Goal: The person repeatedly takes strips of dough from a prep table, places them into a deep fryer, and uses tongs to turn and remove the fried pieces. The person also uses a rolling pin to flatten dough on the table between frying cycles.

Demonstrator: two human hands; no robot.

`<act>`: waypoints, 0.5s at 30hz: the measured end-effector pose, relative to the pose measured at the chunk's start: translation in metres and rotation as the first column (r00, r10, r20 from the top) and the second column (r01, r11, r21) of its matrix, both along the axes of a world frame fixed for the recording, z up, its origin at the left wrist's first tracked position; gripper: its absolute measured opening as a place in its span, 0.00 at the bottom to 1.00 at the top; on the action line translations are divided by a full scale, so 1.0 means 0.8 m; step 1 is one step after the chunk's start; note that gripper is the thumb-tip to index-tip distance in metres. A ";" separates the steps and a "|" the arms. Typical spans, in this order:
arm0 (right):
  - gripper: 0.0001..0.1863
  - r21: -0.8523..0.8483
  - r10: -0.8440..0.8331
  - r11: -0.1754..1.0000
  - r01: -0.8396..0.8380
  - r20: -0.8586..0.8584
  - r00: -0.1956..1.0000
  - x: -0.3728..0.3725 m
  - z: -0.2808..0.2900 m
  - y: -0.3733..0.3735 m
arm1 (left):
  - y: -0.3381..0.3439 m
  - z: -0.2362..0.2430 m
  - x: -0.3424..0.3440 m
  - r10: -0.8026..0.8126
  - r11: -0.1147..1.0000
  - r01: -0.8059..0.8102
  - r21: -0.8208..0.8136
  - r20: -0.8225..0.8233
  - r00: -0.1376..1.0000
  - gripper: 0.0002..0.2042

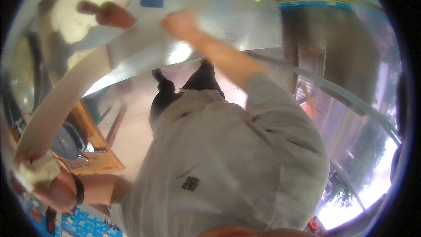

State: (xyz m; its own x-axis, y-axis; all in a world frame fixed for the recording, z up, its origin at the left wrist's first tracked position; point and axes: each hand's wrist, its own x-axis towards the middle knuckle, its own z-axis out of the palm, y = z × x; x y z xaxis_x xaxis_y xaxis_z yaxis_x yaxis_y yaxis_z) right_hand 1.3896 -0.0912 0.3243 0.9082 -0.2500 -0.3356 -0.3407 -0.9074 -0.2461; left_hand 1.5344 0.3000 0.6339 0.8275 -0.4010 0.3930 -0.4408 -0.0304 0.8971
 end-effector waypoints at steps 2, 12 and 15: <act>0.15 0.245 -0.101 0.967 0.065 0.136 0.985 0.087 -0.010 0.125 | 0.024 0.024 0.010 0.150 0.966 -0.186 0.182 0.197 0.969 0.23; 0.18 0.871 -0.192 0.478 0.115 -0.025 0.981 0.114 -0.045 0.245 | -0.105 -0.035 -0.110 -0.269 0.959 0.215 -0.186 -0.340 0.901 0.24; 0.17 0.497 -0.341 0.868 -0.016 0.619 0.708 -0.079 -0.079 0.065 | -0.200 -0.106 -0.157 -0.614 0.784 0.447 -0.431 -0.648 0.451 0.25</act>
State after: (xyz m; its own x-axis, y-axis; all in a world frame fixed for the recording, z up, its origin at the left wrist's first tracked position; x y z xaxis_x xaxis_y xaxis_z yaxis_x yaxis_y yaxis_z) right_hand 1.3264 -0.0390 0.2613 0.8839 -0.4053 0.2334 -0.0528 -0.5823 -0.8113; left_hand 1.4088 0.1396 0.5491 0.4975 -0.8596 -0.1169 0.4812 0.1613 0.8616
